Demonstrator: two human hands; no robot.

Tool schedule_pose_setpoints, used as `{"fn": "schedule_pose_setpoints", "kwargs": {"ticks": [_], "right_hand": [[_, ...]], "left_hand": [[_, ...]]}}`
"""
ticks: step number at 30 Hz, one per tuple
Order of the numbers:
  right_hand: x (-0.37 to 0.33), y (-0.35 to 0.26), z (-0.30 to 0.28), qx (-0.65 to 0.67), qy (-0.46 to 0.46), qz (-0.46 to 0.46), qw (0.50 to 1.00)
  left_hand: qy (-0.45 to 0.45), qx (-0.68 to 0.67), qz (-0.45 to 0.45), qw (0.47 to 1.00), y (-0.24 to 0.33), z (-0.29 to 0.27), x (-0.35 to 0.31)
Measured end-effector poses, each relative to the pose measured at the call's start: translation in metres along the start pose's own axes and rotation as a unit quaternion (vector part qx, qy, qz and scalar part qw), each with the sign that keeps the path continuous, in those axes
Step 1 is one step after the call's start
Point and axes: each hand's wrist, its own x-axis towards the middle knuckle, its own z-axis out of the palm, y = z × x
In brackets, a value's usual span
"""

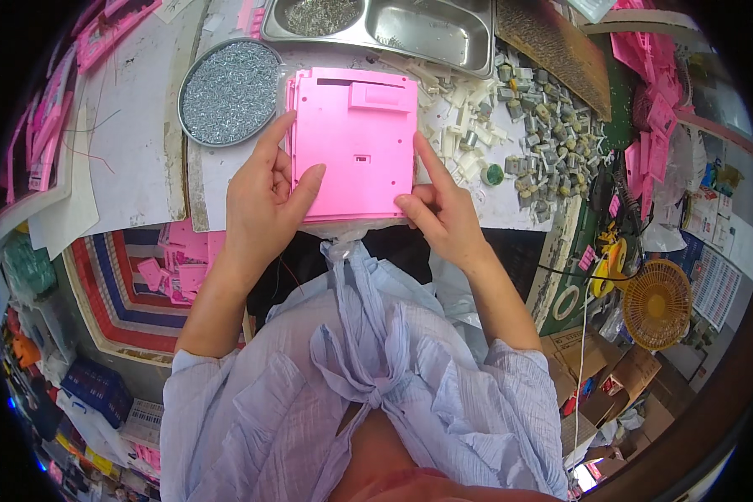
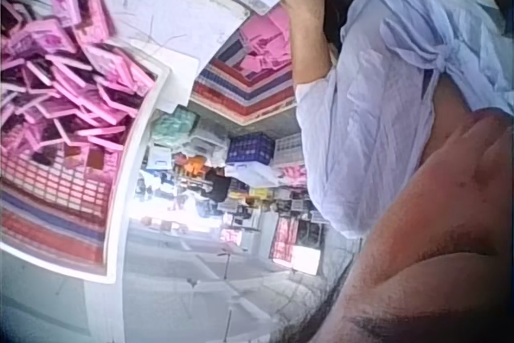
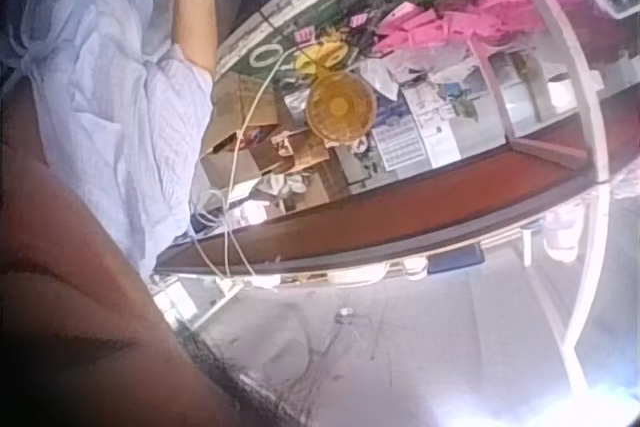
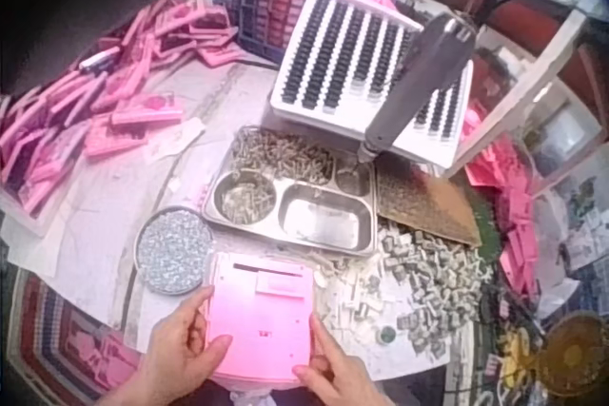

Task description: Assembling electronic components into a pink toy housing, including soldering and driving screws.

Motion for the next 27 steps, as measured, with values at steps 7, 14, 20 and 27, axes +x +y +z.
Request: {"fn": "schedule_pose_setpoints", "kwargs": {"ticks": [7,14,20,27], "right_hand": [[0.004,0.002,-0.004,-0.049,-0.016,-0.030,0.998],[0.005,-0.018,-0.009,-0.254,-0.008,-0.042,0.966],[0.007,-0.028,-0.014,-0.318,-0.018,-0.029,0.948],[0.027,-0.045,-0.035,-0.305,-0.028,-0.068,0.949]], "left_hand": [[0.023,-0.038,0.007,0.999,-0.011,0.003,-0.006],[0.031,0.186,0.095,0.978,-0.002,-0.001,-0.009],[0.066,0.181,0.149,0.970,-0.009,0.007,-0.005],[-0.029,0.101,0.203,0.973,-0.002,-0.024,0.017]]}}
